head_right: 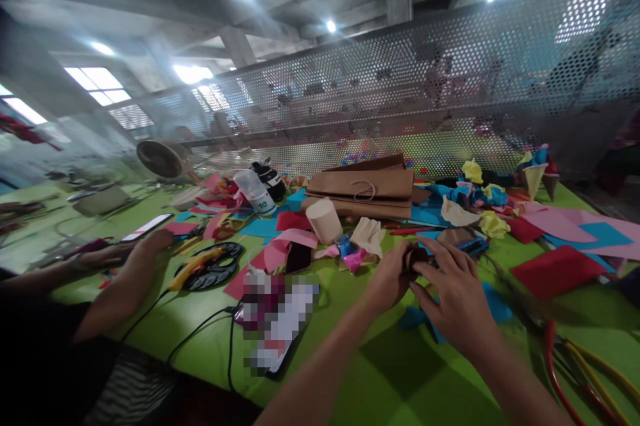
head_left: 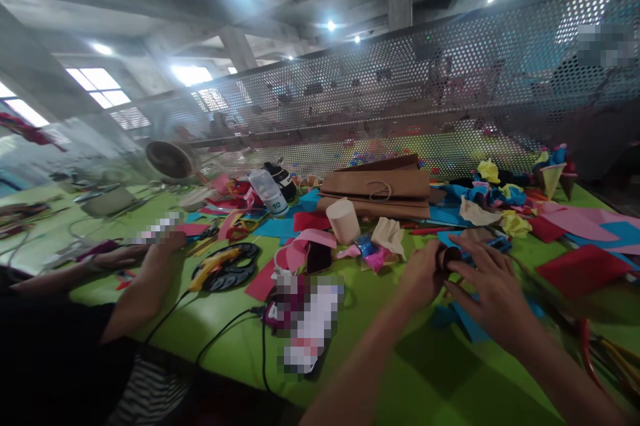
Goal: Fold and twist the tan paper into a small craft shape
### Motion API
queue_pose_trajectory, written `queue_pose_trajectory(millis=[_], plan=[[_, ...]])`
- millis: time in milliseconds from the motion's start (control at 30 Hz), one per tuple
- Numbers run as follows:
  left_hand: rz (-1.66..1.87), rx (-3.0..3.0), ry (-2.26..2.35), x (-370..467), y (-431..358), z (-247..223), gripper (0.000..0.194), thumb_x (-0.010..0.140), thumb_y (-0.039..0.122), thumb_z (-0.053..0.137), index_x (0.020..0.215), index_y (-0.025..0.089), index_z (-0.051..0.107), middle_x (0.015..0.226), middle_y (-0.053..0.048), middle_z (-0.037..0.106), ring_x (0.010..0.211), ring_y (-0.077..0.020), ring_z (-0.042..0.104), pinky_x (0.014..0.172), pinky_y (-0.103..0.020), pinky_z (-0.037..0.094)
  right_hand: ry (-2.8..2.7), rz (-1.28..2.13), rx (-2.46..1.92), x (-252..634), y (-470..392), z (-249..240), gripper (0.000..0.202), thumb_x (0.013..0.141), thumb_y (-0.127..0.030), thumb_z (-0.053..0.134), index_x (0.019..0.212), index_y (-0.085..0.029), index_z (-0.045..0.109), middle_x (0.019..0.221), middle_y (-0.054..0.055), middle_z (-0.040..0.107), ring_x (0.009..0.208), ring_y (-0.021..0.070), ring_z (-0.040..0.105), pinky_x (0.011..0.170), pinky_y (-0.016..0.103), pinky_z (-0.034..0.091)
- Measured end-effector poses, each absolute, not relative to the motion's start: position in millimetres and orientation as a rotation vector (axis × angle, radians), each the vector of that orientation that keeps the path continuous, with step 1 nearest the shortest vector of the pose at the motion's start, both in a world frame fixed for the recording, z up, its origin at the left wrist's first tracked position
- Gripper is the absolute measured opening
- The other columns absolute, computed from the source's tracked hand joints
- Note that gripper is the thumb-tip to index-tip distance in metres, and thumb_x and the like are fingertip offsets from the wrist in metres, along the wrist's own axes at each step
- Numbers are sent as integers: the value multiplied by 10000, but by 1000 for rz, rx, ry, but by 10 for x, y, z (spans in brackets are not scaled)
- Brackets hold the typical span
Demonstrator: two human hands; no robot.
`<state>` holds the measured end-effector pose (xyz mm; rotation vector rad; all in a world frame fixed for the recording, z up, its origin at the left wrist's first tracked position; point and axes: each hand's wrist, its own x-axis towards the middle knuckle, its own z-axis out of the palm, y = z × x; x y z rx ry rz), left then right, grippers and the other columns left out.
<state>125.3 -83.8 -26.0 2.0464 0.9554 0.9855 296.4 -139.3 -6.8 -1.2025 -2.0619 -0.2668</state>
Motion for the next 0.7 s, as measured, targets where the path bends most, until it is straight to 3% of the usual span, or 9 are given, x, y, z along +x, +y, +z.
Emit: queue_pose_trajectory(millis=[167, 500, 700], plan=[[1017, 1957, 890, 1285, -834, -249, 321, 826, 88, 620, 1122, 197, 560, 1096, -77, 714, 1025, -236, 666, 943, -369, 543, -2023, -247, -1199, 2993, -1378, -46, 224, 984, -367, 620, 1166, -282, 720, 1520, 97, 574, 1342, 365, 542, 1056, 576, 446], [1030, 1901, 971, 1298, -842, -256, 413, 802, 96, 659, 1185, 216, 564, 1124, -68, 706, 1037, -232, 674, 957, -359, 533, -2024, -229, -1217, 3049, -1291, -116, 260, 972, -404, 623, 1184, -282, 711, 1511, 97, 587, 1356, 384, 542, 1077, 594, 434], [654, 2125, 1376, 1163, -854, -168, 388, 864, 181, 649, 1242, 186, 559, 1127, -125, 699, 1052, -298, 673, 945, -423, 519, -1997, -43, -1211, 3160, -1115, -346, 272, 972, -403, 605, 1177, -280, 734, 1372, 119, 672, 1279, 369, 614, 1022, 552, 505]])
